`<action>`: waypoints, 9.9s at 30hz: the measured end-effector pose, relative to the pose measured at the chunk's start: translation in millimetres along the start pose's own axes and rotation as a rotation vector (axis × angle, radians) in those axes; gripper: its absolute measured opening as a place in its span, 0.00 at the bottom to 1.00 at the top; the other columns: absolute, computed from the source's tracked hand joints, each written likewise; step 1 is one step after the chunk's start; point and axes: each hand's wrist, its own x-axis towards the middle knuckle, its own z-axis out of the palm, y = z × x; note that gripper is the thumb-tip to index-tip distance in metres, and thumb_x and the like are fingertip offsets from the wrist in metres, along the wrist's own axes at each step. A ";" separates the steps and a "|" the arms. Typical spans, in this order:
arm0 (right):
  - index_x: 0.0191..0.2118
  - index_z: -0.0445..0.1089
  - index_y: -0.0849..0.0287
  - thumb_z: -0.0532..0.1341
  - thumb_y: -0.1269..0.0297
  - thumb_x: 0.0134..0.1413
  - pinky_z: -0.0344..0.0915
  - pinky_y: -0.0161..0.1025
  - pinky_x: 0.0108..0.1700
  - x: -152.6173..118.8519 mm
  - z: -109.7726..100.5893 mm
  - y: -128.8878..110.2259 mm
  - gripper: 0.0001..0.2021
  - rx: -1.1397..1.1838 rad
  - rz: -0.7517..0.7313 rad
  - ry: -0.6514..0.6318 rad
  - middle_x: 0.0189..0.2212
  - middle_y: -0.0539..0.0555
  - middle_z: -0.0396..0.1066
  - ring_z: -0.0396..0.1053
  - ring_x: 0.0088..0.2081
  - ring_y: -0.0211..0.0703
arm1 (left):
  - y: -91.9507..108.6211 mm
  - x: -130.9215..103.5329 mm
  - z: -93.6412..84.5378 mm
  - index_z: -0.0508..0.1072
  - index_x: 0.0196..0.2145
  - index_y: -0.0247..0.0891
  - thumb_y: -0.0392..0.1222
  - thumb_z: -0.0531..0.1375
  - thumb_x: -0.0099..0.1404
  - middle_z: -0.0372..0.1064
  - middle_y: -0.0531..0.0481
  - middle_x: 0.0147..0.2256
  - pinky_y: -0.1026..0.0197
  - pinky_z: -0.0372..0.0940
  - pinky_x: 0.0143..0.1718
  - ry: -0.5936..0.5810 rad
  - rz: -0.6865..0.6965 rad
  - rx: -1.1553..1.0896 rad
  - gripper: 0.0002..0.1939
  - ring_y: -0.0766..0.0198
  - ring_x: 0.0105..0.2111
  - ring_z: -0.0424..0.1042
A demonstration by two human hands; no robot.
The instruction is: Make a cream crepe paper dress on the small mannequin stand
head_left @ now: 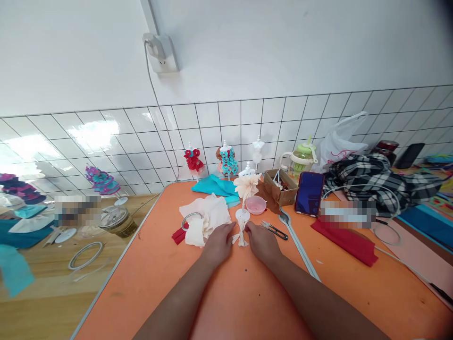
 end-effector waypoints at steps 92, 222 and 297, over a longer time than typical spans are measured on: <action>0.40 0.71 0.58 0.53 0.69 0.60 0.59 0.38 0.40 44.9 27.3 -92.0 0.10 -0.090 -0.342 -0.282 0.39 0.57 0.72 0.67 0.43 0.45 | -80.0 -43.2 -110.8 0.66 0.51 0.46 0.42 0.54 0.59 0.74 0.48 0.38 0.50 0.57 0.48 0.003 -0.517 0.287 0.20 0.53 0.40 0.72; 0.39 0.71 0.57 0.55 0.57 0.57 0.60 0.32 0.26 -29.2 -51.5 -31.1 0.12 0.866 -0.020 0.221 0.31 0.53 0.68 0.64 0.30 0.39 | 75.3 -20.7 -55.0 0.60 0.59 0.50 0.32 0.60 0.46 0.39 0.56 0.66 0.44 0.46 0.61 -0.274 0.003 -1.329 0.41 0.48 0.65 0.37; 0.34 0.53 0.54 0.41 0.51 0.64 0.55 0.31 0.23 -47.8 -30.2 -48.9 0.15 0.869 0.007 -0.317 0.15 0.42 0.60 0.58 0.18 0.34 | 53.0 -29.1 -44.4 0.61 0.55 0.45 0.34 0.64 0.54 0.64 0.44 0.52 0.58 0.63 0.47 0.245 -0.313 -1.098 0.32 0.58 0.49 0.66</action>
